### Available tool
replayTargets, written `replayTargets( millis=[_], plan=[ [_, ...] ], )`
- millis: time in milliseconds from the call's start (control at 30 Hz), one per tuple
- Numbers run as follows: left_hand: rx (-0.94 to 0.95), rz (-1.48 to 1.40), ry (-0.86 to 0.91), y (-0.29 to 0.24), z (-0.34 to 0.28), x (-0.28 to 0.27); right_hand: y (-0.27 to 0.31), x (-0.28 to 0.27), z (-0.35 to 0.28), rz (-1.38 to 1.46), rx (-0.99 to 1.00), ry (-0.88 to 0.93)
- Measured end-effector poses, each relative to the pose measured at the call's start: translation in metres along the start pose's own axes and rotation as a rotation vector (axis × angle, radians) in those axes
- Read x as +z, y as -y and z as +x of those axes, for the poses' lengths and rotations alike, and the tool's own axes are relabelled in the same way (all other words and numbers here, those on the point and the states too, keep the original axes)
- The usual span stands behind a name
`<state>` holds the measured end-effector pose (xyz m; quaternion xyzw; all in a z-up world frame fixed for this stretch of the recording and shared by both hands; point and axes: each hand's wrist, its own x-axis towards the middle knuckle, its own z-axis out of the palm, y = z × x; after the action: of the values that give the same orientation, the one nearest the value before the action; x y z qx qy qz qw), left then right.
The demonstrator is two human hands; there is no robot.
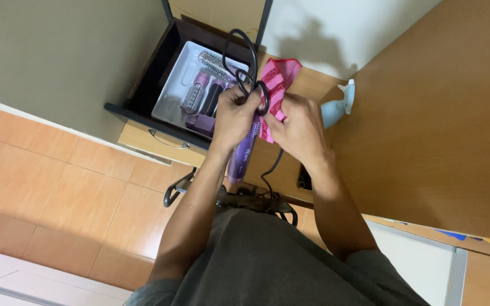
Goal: Cleaning and organizing various hair styling tools and attachments.
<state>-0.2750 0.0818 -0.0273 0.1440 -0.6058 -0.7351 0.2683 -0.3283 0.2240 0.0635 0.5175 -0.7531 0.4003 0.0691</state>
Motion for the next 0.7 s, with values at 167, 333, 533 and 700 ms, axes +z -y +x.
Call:
replayTargets(
  millis=[167, 333, 533, 700],
  plan=[
    [0.111, -0.068, -0.108, 0.001, 0.009, -0.004, -0.003, 0.008, 0.001, 0.208, 0.271, -0.009],
    [-0.066, -0.511, -0.215, -0.043, 0.018, -0.031, -0.025, 0.009, -0.008, 0.458, 0.28, -0.007],
    [-0.039, -0.462, -0.223, -0.04, 0.026, -0.055, -0.05, 0.005, -0.009, 0.556, 0.438, -0.074],
    [-0.24, -0.481, -0.006, -0.048, 0.01, -0.014, -0.058, 0.011, -0.005, 0.414, 0.331, -0.01]
  ],
)
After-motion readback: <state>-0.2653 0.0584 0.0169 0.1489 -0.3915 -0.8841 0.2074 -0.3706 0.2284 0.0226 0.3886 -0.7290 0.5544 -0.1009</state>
